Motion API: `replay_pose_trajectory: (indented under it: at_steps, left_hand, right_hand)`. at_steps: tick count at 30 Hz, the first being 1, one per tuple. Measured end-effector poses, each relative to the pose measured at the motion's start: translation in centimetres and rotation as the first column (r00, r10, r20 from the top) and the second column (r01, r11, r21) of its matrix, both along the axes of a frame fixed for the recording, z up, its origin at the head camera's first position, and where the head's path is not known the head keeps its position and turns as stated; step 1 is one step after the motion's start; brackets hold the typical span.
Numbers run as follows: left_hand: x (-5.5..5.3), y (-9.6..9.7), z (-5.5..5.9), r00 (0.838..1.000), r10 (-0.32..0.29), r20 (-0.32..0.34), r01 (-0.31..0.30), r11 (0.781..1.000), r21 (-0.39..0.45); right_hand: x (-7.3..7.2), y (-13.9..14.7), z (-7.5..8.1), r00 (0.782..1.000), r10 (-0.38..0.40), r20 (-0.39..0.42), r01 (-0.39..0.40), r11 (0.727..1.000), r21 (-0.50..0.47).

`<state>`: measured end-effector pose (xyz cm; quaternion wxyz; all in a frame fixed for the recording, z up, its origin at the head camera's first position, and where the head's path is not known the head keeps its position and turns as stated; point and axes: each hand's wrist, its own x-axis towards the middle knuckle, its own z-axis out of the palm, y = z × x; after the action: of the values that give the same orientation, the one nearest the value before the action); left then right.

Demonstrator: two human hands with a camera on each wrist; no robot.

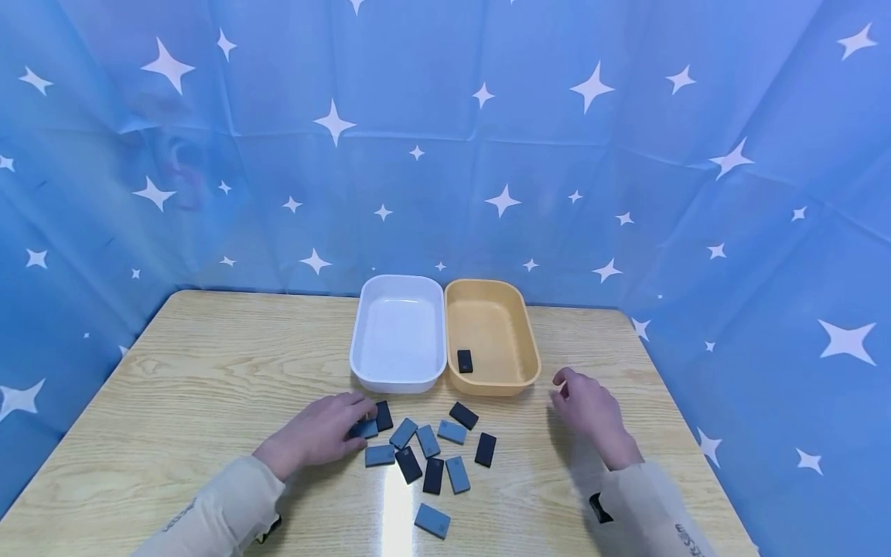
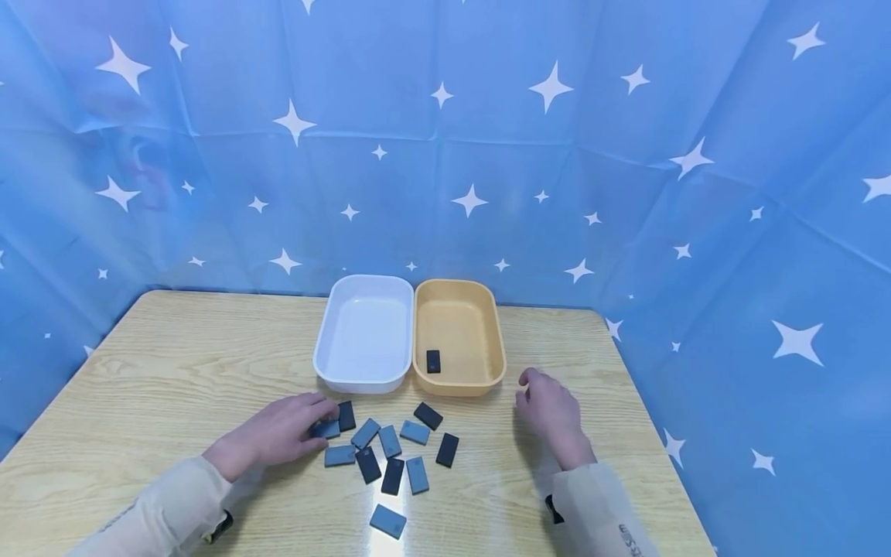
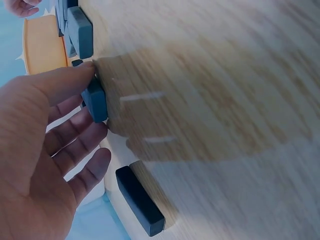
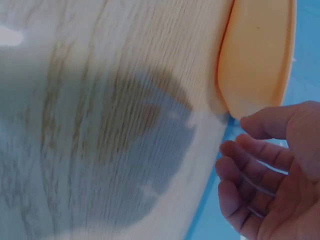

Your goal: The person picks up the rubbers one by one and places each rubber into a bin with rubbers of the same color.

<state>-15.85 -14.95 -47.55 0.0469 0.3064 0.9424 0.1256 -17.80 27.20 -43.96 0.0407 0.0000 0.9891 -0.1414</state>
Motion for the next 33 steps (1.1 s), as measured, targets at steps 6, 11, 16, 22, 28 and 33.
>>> replay_pose_trajectory:
  at_steps: [6,11,16,22,28,33]
  left_hand:
    - [-0.1,0.2,-0.1,1.000,0.012,0.018,-0.012,1.000,0.007]
    - [-0.1,0.1,-0.2,0.999,0.022,0.040,-0.023,1.000,0.020]
    - [-0.3,0.0,-0.3,0.998,0.024,0.056,-0.026,0.999,0.038]
    - [-0.3,0.0,-0.4,0.997,0.025,0.068,-0.028,0.999,0.035]
    - [-0.3,-0.1,-0.2,0.998,0.034,0.052,-0.036,0.999,0.039]
    - [-0.2,-0.1,0.1,0.998,0.033,0.047,-0.035,0.999,0.038]
  right_hand:
    - [-0.2,-0.1,-0.8,1.000,0.002,0.019,-0.002,1.000,-0.007]
    - [-0.3,-0.1,-1.2,1.000,0.029,0.008,-0.029,0.999,-0.013]
    - [-0.3,0.0,-1.4,1.000,0.028,0.005,-0.028,1.000,-0.009]
    - [-0.1,0.0,-1.4,0.999,0.025,0.023,-0.024,1.000,-0.009]
    - [0.0,-0.1,-1.2,1.000,0.008,0.021,-0.008,1.000,-0.004]
    - [0.1,-0.2,-1.1,1.000,0.009,0.025,-0.009,1.000,-0.004]
